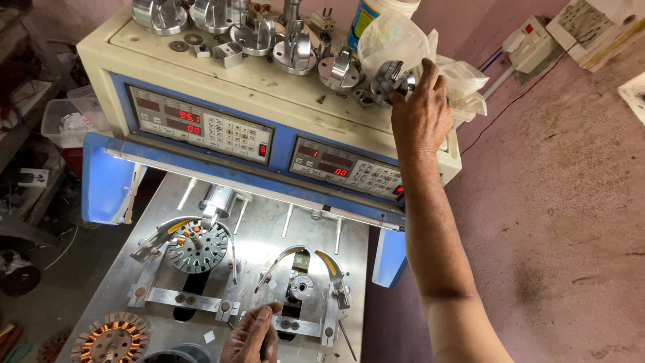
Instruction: The person handles a motor stator and a cylindrical metal housing, placing them into a machine jig. They use a small metal tool to adjust the stator within the jig and operate the machine's control panel. The person then removes the stator and continues to manipulate the housing and stator by hand.
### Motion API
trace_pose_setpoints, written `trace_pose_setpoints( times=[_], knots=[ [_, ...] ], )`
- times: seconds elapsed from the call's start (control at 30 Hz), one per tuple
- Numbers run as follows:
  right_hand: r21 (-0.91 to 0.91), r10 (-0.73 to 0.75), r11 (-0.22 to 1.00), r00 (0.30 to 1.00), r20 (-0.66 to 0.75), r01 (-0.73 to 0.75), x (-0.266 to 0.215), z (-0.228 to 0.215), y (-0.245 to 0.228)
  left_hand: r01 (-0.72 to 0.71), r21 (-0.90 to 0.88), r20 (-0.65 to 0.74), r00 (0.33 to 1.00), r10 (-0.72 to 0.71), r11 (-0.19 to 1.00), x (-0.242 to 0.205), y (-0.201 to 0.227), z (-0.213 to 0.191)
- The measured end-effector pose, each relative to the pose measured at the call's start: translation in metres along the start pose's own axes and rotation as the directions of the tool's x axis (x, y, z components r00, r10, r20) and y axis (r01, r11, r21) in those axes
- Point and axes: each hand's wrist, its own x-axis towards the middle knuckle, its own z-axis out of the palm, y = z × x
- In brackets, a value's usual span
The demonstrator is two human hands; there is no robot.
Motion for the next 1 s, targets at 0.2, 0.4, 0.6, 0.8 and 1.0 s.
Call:
trace_pose_setpoints(
  times=[0.2,0.4,0.6,0.8,1.0],
  knots=[
    [0.400,-0.499,0.771,0.860,-0.102,0.495,0.011,-0.023,-0.026,-0.017,0.057,-0.080,0.997,0.022,0.998,0.015,-0.012,-0.012],
    [0.288,-0.570,0.820,0.758,0.317,0.495,0.068,0.017,-0.064,-0.096,0.065,-0.028,0.995,0.098,0.993,0.024,-0.030,-0.007],
    [0.431,-0.603,0.741,0.793,0.090,0.514,0.043,0.036,-0.050,-0.104,0.028,-0.132,0.986,0.106,0.994,0.031,-0.035,-0.006],
    [0.466,-0.583,0.703,0.811,-0.055,0.537,0.019,0.030,-0.048,-0.102,0.065,-0.067,0.992,0.106,0.993,0.032,-0.036,-0.011],
    [0.293,-0.602,0.693,0.752,-0.269,0.659,-0.006,0.018,-0.045,-0.116,0.056,-0.022,0.993,0.117,0.992,0.024,-0.029,-0.002]
  ],
)
